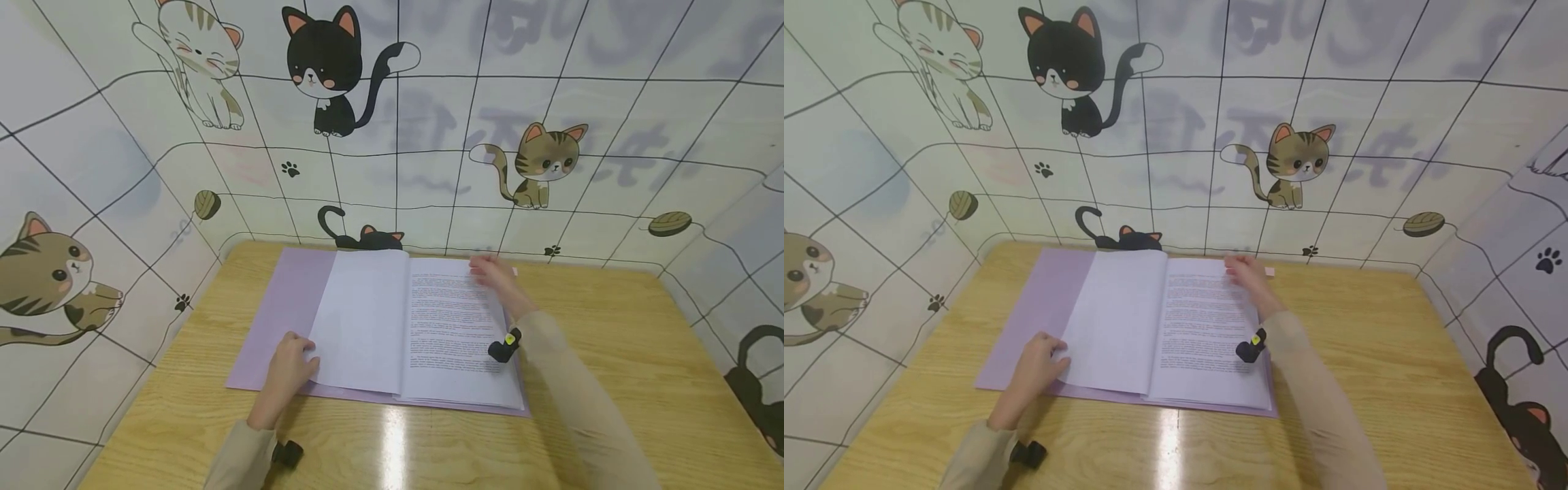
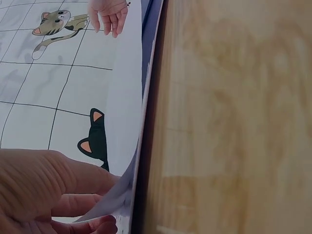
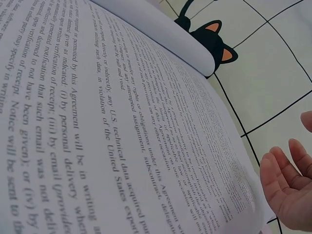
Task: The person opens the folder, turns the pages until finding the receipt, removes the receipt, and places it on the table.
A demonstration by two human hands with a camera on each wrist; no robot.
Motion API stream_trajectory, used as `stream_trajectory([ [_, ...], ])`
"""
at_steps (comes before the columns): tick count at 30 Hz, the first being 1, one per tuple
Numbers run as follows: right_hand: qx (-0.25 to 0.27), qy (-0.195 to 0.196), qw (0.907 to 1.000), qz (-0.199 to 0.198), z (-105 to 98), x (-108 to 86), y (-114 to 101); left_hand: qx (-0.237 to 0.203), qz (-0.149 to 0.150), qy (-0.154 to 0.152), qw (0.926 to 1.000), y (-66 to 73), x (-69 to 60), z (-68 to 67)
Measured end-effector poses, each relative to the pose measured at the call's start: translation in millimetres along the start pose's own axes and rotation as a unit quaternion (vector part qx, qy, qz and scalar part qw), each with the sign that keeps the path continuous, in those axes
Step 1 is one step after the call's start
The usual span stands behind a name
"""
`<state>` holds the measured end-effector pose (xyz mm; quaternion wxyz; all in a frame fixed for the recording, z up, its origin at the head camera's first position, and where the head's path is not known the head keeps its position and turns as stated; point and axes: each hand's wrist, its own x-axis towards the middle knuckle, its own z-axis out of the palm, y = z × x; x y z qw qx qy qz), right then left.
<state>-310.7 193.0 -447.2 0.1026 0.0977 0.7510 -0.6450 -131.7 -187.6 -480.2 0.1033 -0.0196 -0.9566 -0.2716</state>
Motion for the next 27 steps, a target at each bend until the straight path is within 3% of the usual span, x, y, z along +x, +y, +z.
stream_trajectory([
  [7,-0.062,0.020,0.9977,-0.018,-1.4,2.9,-5.8,-0.008,-0.021,-0.019,0.9996,-0.3,3.3,-2.0],
  [14,-0.098,0.050,0.9932,-0.037,-5.4,9.2,-1.6,-0.069,0.002,-0.035,0.9970,-8.7,7.0,3.9],
  [20,-0.151,0.072,0.9841,-0.060,-11.2,14.8,3.5,-0.100,0.025,-0.044,0.9937,-16.8,9.0,6.4],
  [27,-0.242,0.052,0.9644,-0.093,-16.6,17.1,4.2,-0.121,0.037,-0.072,0.9894,-23.7,10.7,4.0],
])
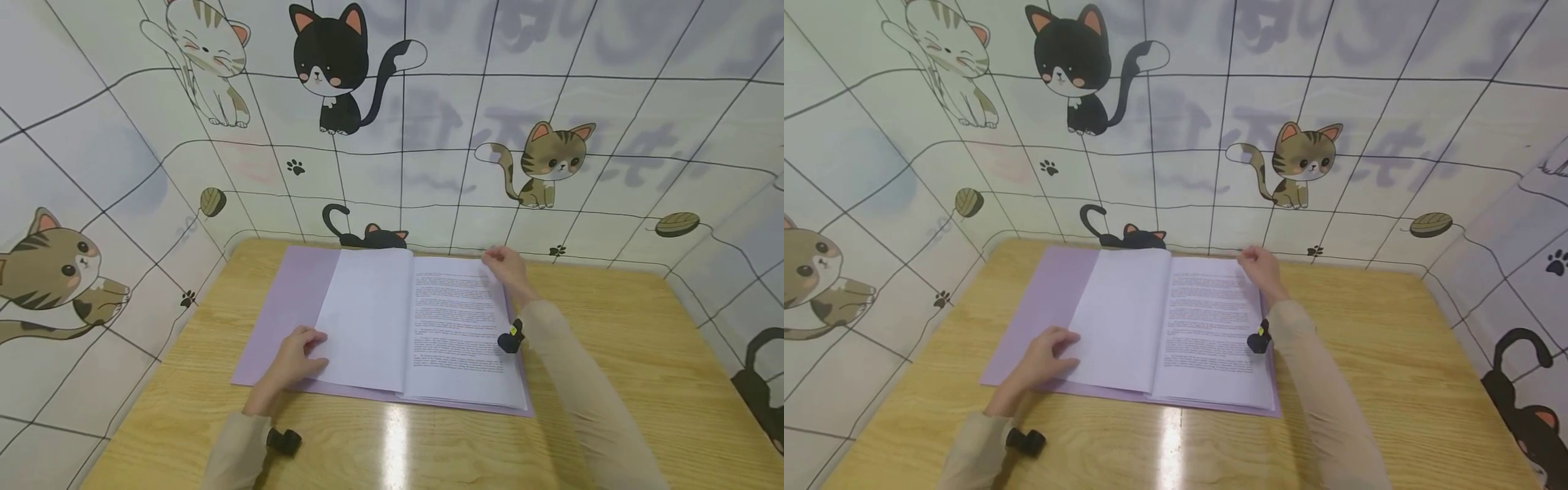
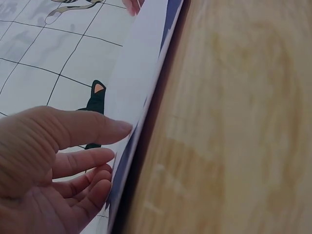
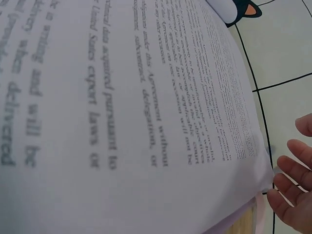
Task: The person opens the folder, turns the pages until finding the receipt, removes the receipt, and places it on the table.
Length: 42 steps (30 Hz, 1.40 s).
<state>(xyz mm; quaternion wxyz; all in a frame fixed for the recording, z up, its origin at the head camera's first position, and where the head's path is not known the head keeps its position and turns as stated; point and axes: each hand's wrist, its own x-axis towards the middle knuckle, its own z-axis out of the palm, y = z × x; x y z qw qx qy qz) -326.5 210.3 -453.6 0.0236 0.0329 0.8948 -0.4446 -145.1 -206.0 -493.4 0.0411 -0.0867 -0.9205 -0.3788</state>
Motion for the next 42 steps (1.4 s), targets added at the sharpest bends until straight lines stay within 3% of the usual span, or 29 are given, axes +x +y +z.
stream_trajectory([
  [9,-0.053,-0.040,0.9977,-0.013,-2.7,6.5,5.7,-0.008,0.023,-0.011,0.9997,-4.5,0.1,-0.6],
  [17,-0.100,-0.031,0.9916,-0.075,-2.9,4.9,4.1,-0.010,0.016,-0.018,0.9997,-3.6,0.5,-1.2],
  [25,-0.183,-0.048,0.9734,-0.129,-2.1,6.3,5.0,-0.006,0.012,-0.015,0.9998,-4.6,0.7,-0.6],
  [36,-0.241,-0.041,0.9643,-0.101,1.4,10.3,11.5,-0.007,0.010,-0.021,0.9997,-3.1,1.6,-0.8],
  [42,-0.252,-0.025,0.9609,-0.112,1.6,9.1,9.8,-0.002,0.015,-0.024,0.9996,-0.4,2.6,-0.9],
])
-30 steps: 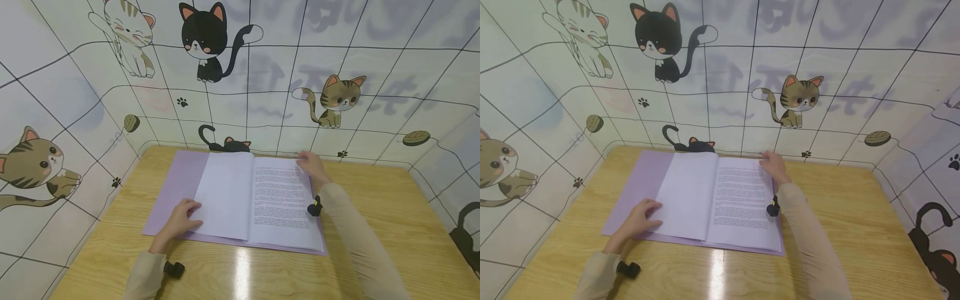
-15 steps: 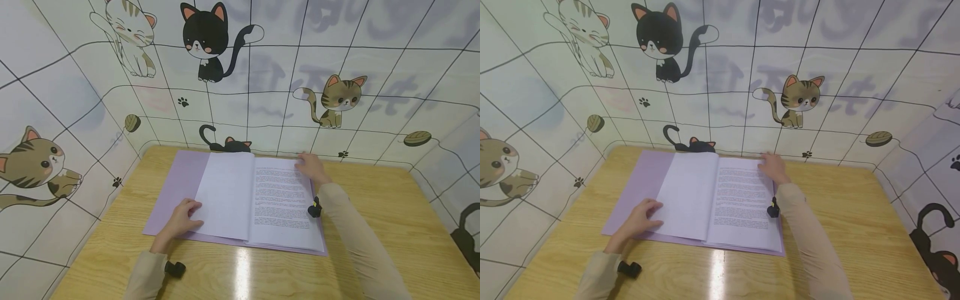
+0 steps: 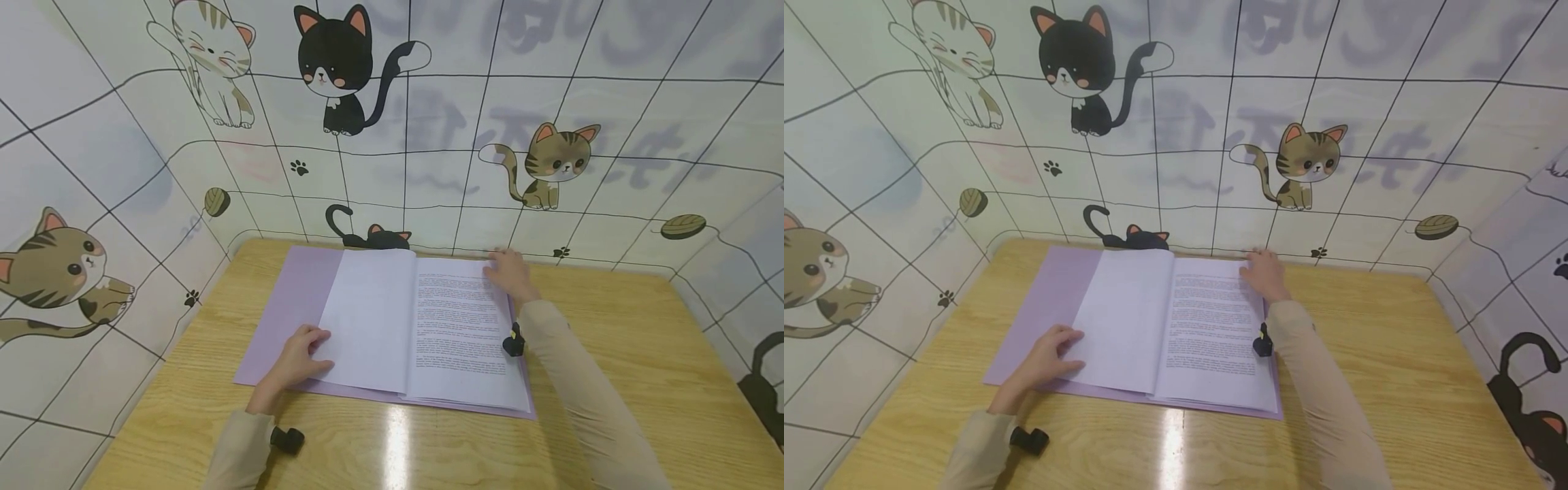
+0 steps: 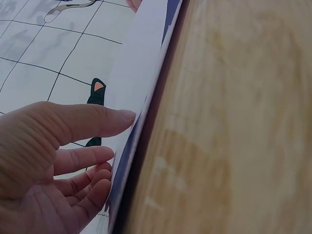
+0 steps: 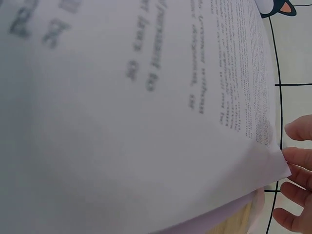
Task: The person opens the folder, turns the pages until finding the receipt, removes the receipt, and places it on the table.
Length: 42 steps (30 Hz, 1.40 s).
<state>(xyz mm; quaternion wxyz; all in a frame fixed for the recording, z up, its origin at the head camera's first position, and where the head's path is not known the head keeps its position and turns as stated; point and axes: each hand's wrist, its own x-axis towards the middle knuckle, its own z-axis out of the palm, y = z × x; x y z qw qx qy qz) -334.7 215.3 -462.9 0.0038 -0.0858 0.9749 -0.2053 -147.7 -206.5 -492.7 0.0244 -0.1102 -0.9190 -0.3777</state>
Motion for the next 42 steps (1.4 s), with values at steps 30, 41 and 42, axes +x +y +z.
stream_trajectory([
  [30,0.300,0.051,0.9497,0.075,-10.6,-15.1,-4.5,0.000,-0.011,-0.006,0.9999,-0.1,1.2,2.4],
  [41,0.340,-0.056,0.9341,0.095,-18.7,-34.5,-4.3,-0.002,-0.002,-0.003,1.0000,-1.3,-0.2,1.8],
  [42,0.349,-0.066,0.9298,0.097,-18.9,-36.8,-4.1,-0.002,-0.001,-0.002,1.0000,-1.4,-0.5,1.6],
])
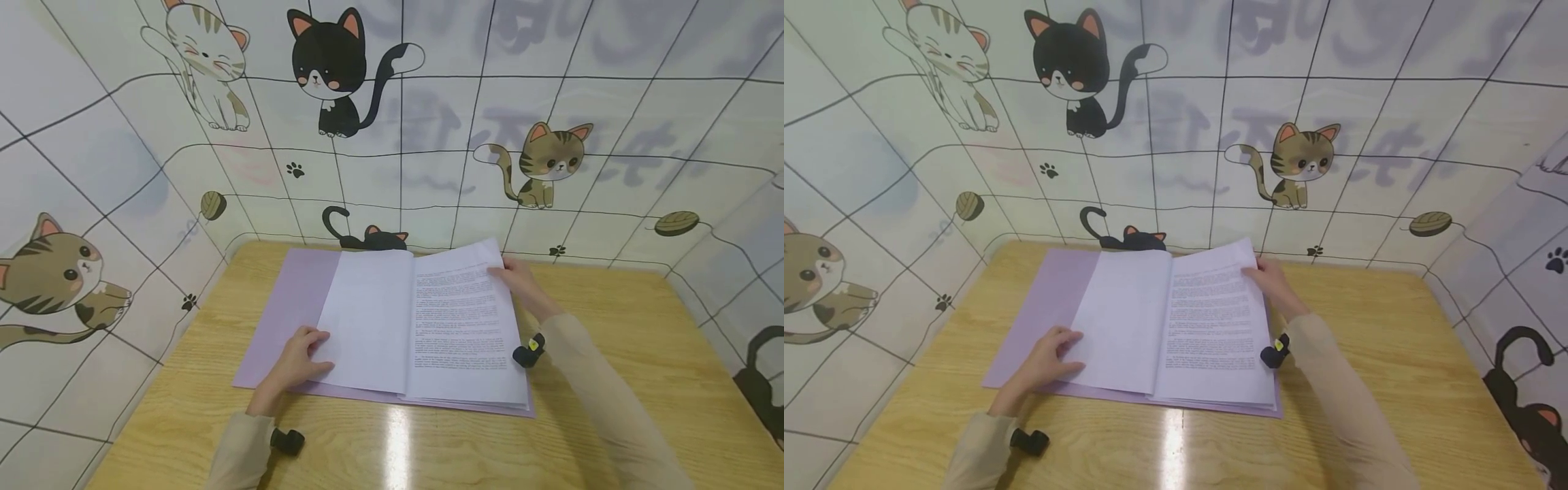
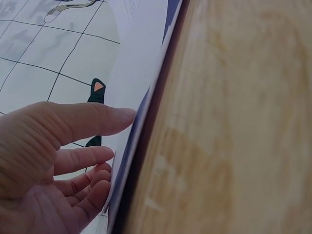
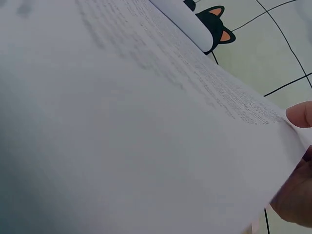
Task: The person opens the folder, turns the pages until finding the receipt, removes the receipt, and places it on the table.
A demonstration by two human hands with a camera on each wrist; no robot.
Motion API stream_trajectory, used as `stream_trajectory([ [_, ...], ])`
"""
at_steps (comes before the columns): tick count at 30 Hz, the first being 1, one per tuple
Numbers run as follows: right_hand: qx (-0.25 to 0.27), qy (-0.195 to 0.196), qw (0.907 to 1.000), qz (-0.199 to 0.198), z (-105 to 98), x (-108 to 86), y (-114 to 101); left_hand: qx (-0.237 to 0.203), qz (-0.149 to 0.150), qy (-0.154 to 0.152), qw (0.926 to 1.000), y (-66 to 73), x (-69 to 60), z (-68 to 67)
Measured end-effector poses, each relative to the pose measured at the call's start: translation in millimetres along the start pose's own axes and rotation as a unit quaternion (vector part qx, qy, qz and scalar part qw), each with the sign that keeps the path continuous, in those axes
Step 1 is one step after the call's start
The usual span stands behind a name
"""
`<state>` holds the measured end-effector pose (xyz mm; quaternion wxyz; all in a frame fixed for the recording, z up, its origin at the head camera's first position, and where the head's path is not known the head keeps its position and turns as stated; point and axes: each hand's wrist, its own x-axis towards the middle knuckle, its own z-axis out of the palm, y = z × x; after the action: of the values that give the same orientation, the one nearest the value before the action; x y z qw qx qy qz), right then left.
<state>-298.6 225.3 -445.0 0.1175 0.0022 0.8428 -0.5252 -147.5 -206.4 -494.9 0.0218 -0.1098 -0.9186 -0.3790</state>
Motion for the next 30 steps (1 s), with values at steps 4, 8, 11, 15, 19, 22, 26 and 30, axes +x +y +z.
stream_trajectory([
  [4,0.034,-0.031,0.9988,0.018,0.8,-9.4,1.5,0.008,0.007,0.005,0.9999,-1.0,-0.4,-0.5],
  [8,0.063,-0.045,0.9967,0.025,2.8,-17.9,2.5,0.010,0.005,0.002,0.9999,-1.0,-0.1,-0.8],
  [11,0.083,-0.054,0.9948,0.026,4.8,-24.2,2.8,0.010,0.004,0.001,0.9999,-0.7,-0.1,-1.1],
  [15,0.102,-0.072,0.9920,0.021,7.2,-32.0,2.8,0.009,0.004,0.001,0.9999,-0.8,0.3,-0.6],
  [19,0.121,-0.092,0.9882,0.018,8.0,-36.3,2.2,0.007,0.006,0.002,1.0000,-0.4,0.6,-0.4],
  [22,0.137,-0.099,0.9853,0.023,8.0,-39.0,1.7,0.007,0.006,0.003,1.0000,0.3,0.5,-0.6],
  [26,0.160,-0.106,0.9811,0.029,8.2,-43.9,-0.7,0.006,0.004,0.002,1.0000,1.2,0.4,-0.8],
  [30,0.173,-0.115,0.9779,0.026,9.4,-49.9,-4.0,0.004,0.003,0.003,1.0000,1.9,0.4,-1.1],
])
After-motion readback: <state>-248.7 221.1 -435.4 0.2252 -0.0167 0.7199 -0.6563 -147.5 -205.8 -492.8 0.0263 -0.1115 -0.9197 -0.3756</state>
